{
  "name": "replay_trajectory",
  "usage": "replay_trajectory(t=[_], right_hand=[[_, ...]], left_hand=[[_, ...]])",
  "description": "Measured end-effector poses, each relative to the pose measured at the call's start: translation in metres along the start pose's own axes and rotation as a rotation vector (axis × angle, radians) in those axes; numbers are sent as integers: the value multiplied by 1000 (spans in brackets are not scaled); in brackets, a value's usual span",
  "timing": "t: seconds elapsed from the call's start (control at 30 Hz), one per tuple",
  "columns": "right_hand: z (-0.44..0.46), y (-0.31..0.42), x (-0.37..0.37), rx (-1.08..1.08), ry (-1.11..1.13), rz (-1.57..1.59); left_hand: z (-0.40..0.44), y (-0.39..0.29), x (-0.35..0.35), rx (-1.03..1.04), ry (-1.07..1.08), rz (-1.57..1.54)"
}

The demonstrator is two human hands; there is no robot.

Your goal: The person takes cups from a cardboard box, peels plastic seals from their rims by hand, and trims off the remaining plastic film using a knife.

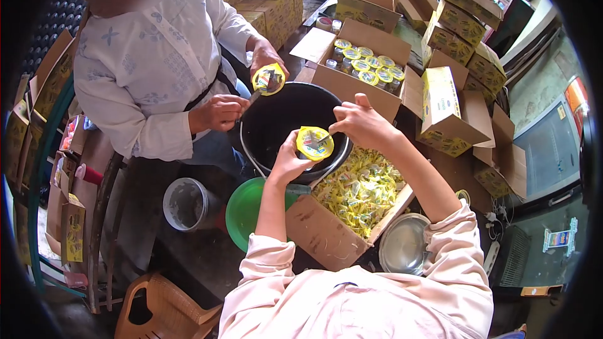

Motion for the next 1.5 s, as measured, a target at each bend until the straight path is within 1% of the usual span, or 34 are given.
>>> replay_trajectory(t=[0.07, 0.2, 0.23, 0.33, 0.37, 0.4, 0.47, 0.53, 0.57, 0.67, 0.8, 0.83, 0.9, 0.93, 0.97, 1.0, 1.07, 1.1, 1.2, 1.23, 1.27, 1.37, 1.4, 1.47, 1.5], right_hand=[[-6, -8, -5, 1, -18, 35], [-29, -31, -23, 48, -184, 31], [-38, -36, -29, 62, -230, 115], [-80, -40, -41, 259, -271, 179], [-98, -36, -45, 281, -337, 214], [-119, -34, -37, 348, -360, 221], [-158, -19, -28, 445, -427, 291], [-196, -2, -17, 603, -480, 389], [-212, 9, -9, 663, -481, 421], [-253, 38, 14, 821, -473, 481], [-277, 66, 22, 850, -511, 629], [-281, 71, 26, 849, -507, 652], [-288, 80, 27, 837, -506, 622], [-289, 82, 27, 824, -517, 604], [-291, 84, 27, 825, -499, 629], [-293, 86, 27, 831, -501, 651], [-297, 90, 29, 839, -487, 670], [-298, 91, 28, 831, -500, 667], [-303, 95, 28, 830, -515, 667], [-304, 94, 27, 831, -514, 669], [-303, 94, 27, 831, -516, 673], [-305, 92, 28, 837, -529, 670], [-306, 92, 29, 838, -532, 673], [-304, 88, 36, 853, -553, 698], [-305, 88, 41, 867, -567, 727]], left_hand=[[1, -1, 1, 26, 1, 3], [0, 1, 2, 7, -4, -17], [1, 6, 0, 9, -6, 0], [1, 1, -1, 8, 6, 118], [2, 0, 0, 12, 9, 181], [2, -1, 1, 14, 10, 242], [5, -1, -1, 64, -13, 430], [8, 12, -3, 139, -16, 623], [5, 0, 1, 52, -7, 758], [5, 4, 7, 124, -9, 1219], [15, 1, 22, 226, 183, 1553], [15, 0, 26, 261, 188, 1645], [16, 9, 34, 321, 277, 1837], [23, 13, 35, 360, 313, 1938], [23, 11, 41, 464, 319, 2053], [28, 23, 42, 391, 467, 2101], [27, 28, 51, 417, 663, 2324], [26, 38, 52, 344, 825, 2419], [9, 12, 71, 314, 980, 2449], [13, 21, 64, 290, 945, 2486], [14, 29, 60, 203, 1058, 2484], [17, 20, 55, 60, 1024, 2427], [19, 19, 51, 82, 958, 2495], [23, 2, 44, -52, 920, 2402], [30, -6, 40, -50, 862, 2415]])
Point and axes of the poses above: each hand's wrist, its own z-axis towards the middle knuckle, its own x-axis out of the palm, y = z × x, the point moved 8 cm from there along z, towards the middle knuckle, and after that the axes turned 7 degrees about x, right-handed, at the moved point
